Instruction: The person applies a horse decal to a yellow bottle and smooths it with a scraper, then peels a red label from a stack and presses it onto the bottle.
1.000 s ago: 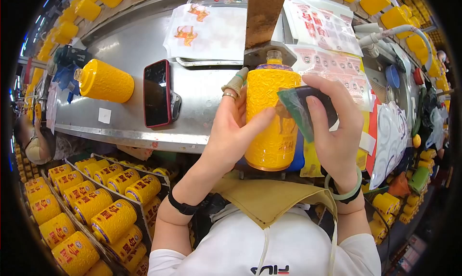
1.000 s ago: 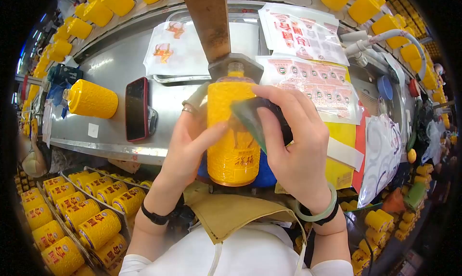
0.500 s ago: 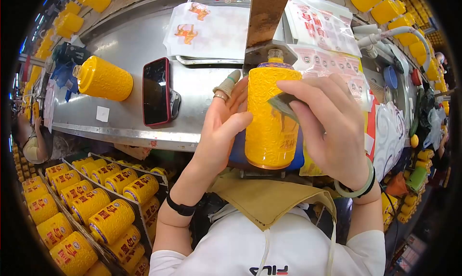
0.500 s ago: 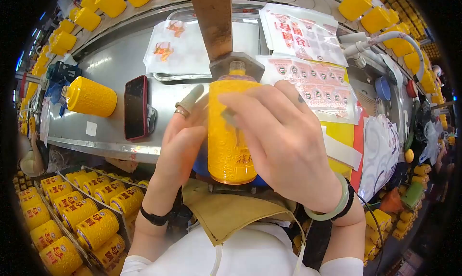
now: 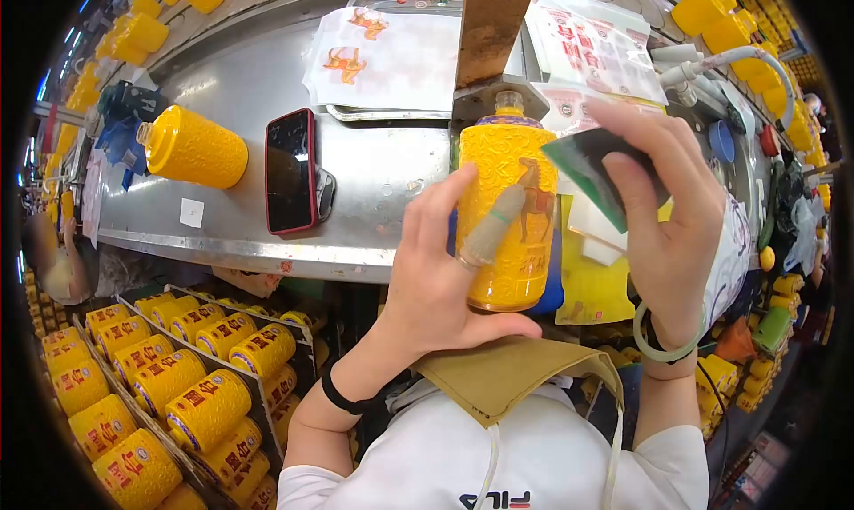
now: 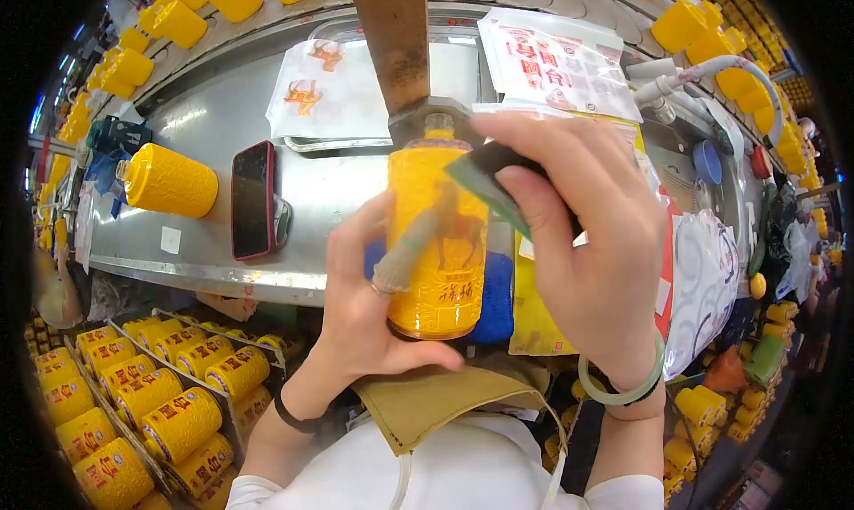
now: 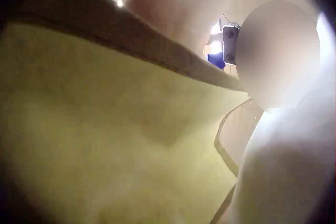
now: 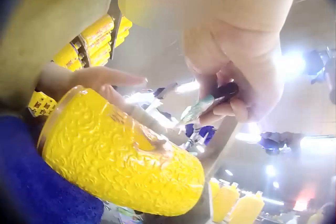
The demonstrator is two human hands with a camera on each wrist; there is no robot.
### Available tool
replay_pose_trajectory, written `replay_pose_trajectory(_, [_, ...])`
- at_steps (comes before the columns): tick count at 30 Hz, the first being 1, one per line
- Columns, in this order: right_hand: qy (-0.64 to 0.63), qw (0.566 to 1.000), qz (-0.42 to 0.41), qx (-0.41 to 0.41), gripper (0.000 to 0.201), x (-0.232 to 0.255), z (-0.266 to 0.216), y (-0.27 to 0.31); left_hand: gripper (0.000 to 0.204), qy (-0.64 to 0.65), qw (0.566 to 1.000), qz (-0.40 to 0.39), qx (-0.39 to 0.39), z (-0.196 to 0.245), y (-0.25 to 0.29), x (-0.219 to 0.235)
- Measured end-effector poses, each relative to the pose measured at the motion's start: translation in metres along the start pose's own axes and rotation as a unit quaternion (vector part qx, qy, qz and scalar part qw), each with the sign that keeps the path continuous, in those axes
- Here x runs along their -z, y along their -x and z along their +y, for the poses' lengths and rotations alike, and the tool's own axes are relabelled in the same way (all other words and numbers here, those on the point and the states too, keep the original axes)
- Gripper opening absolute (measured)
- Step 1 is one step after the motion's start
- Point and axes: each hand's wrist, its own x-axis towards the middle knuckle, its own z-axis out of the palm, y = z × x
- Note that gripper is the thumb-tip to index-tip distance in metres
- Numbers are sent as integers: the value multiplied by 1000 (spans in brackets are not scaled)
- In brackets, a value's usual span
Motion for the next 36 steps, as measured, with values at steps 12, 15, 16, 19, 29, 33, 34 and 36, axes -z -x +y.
replay_pose_trajectory(12, [-60, 992, 72, -81, 29, -11, 26, 28, 84, -110, 992, 9, -62, -4, 7, -7])
replay_pose_trajectory(15, [-113, 988, 30, -100, 30, -18, 16, 25, 85, -75, 996, 16, -52, -6, 8, -7])
replay_pose_trajectory(16, [-89, 994, 1, -56, 29, -20, 14, 22, 85, -77, 996, 17, -51, -6, 8, -7])
replay_pose_trajectory(19, [-12, 999, 13, 35, 28, -28, 22, 1, 92, -81, 995, 23, -56, -8, 10, -9])
replay_pose_trajectory(29, [-44, 998, 27, 32, 25, -38, 29, 2, 95, -37, 998, 31, -44, -14, 12, -11])
replay_pose_trajectory(33, [-10, 991, 127, -34, 23, -37, 24, 8, 98, -4, 998, 40, -47, -18, 14, -13])
replay_pose_trajectory(34, [-132, 981, 118, -83, 22, -43, 18, 16, 101, -11, 998, 34, -45, -19, 13, -12])
replay_pose_trajectory(36, [-189, 970, 53, -146, 20, -42, 10, 29, 104, -19, 999, 28, -43, -20, 14, -12])
